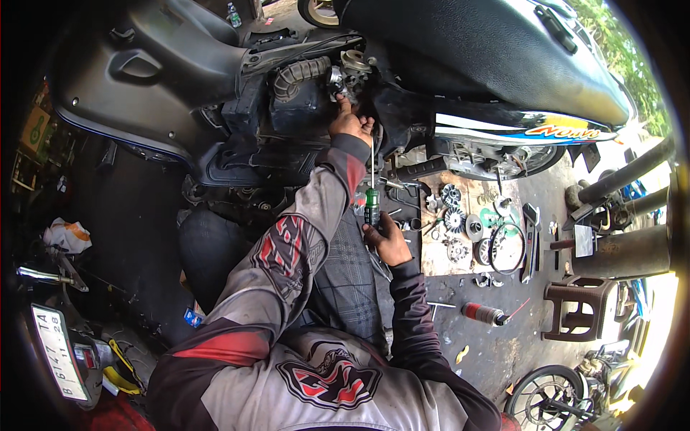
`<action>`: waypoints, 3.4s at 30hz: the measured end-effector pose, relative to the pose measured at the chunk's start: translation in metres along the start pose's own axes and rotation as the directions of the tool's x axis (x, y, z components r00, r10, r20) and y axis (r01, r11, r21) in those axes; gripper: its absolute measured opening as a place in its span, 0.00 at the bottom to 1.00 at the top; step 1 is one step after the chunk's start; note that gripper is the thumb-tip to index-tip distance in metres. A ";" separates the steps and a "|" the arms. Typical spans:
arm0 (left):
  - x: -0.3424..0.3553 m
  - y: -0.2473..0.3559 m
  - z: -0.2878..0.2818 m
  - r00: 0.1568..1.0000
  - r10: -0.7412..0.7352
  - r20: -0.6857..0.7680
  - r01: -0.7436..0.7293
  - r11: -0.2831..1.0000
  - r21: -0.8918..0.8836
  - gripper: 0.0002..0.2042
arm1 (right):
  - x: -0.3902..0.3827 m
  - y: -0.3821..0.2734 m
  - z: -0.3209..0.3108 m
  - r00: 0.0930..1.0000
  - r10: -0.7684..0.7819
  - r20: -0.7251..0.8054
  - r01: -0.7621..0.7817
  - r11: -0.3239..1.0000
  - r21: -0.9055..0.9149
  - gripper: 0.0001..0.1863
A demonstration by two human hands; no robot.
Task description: Cleaning and reassembling a motorcycle carburetor before installing it back into the engine area.
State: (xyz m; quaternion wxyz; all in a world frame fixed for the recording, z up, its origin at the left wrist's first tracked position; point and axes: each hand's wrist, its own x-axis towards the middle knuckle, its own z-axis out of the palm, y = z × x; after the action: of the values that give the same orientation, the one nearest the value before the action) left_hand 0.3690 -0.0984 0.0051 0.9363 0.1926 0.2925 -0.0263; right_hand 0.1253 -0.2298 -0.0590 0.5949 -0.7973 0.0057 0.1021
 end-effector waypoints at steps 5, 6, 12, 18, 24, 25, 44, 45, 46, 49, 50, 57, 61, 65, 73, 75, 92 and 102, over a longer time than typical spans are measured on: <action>-0.011 -0.006 -0.001 0.975 0.155 0.157 -0.168 0.983 0.074 0.23 | -0.011 -0.013 -0.005 0.984 0.176 0.017 -0.170 0.911 0.377 0.10; -0.017 -0.011 0.001 0.962 0.193 0.192 -0.209 0.976 0.067 0.22 | -0.016 -0.017 -0.003 0.980 0.185 -0.073 -0.136 0.891 0.434 0.10; 0.012 -0.004 -0.014 0.872 0.113 0.476 -0.098 0.994 -0.057 0.21 | -0.023 -0.004 0.002 0.986 0.033 -0.161 0.042 0.896 0.441 0.12; 0.017 -0.003 -0.018 0.872 0.156 0.464 -0.179 0.984 0.006 0.21 | -0.026 -0.014 0.004 0.975 0.029 -0.221 0.055 0.930 0.363 0.17; 0.009 -0.004 -0.016 0.915 0.145 0.376 -0.182 0.981 0.065 0.21 | -0.032 -0.020 0.002 0.967 0.036 -0.251 0.042 0.954 0.298 0.18; 0.009 -0.002 -0.016 0.917 0.152 0.369 -0.187 0.980 0.061 0.21 | -0.031 -0.024 0.004 0.967 0.015 -0.256 0.065 0.951 0.301 0.18; -0.007 -0.002 -0.023 0.902 0.229 0.367 -0.261 0.964 0.040 0.20 | 0.040 -0.108 0.006 0.902 -0.216 -0.373 0.155 0.970 -0.187 0.31; -0.006 -0.002 -0.025 0.900 0.232 0.369 -0.263 0.964 0.037 0.20 | 0.042 -0.104 0.008 0.894 -0.228 -0.385 0.161 0.967 -0.199 0.32; -0.007 -0.003 -0.026 0.903 0.218 0.371 -0.250 0.967 0.042 0.21 | 0.044 -0.103 0.008 0.892 -0.231 -0.389 0.161 0.966 -0.204 0.32; -0.008 -0.005 -0.028 0.918 0.168 0.360 -0.185 0.983 0.014 0.18 | 0.049 -0.102 0.009 0.896 -0.196 -0.398 0.119 0.971 -0.208 0.32; -0.009 -0.004 -0.030 0.928 0.134 0.348 -0.137 0.990 -0.017 0.15 | 0.050 -0.104 0.010 0.897 -0.194 -0.397 0.116 0.970 -0.213 0.32; -0.003 0.002 -0.028 0.851 0.187 0.491 -0.234 0.972 0.035 0.23 | 0.055 -0.121 0.009 0.911 -0.137 -0.388 0.104 0.989 -0.106 0.26; -0.004 -0.002 -0.030 0.855 0.191 0.483 -0.215 0.977 -0.005 0.21 | 0.050 -0.156 0.007 0.887 -0.199 -0.418 0.085 0.958 -0.275 0.22; -0.001 -0.008 -0.027 0.860 0.152 0.487 -0.145 0.988 -0.051 0.23 | 0.053 -0.180 0.004 0.795 -0.452 -0.405 0.091 0.748 -0.657 0.15; 0.009 -0.019 -0.026 0.893 0.125 0.433 -0.051 0.982 -0.180 0.31 | 0.069 -0.203 -0.002 0.865 -0.310 -0.395 -0.085 0.685 -0.723 0.17; 0.011 -0.025 -0.028 0.882 0.092 0.462 -0.011 0.985 -0.175 0.31 | 0.063 -0.200 -0.002 0.818 -0.462 -0.343 -0.002 0.594 -0.804 0.17; 0.028 -0.005 -0.032 0.833 -0.147 0.534 0.269 0.950 -0.158 0.05 | 0.073 -0.203 -0.003 0.816 -0.483 -0.318 -0.001 0.548 -0.836 0.21; 0.027 -0.002 -0.040 0.765 -0.097 0.637 0.173 0.983 -0.058 0.05 | 0.063 -0.221 0.012 0.805 -0.388 -0.448 -0.107 0.648 -0.754 0.20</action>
State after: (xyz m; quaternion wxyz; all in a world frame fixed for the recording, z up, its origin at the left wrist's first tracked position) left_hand 0.3694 -0.0830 -0.0409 0.9850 0.0978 -0.0243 -0.1402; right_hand 0.2135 -0.1466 0.1363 0.1881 -0.9588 0.0763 -0.1990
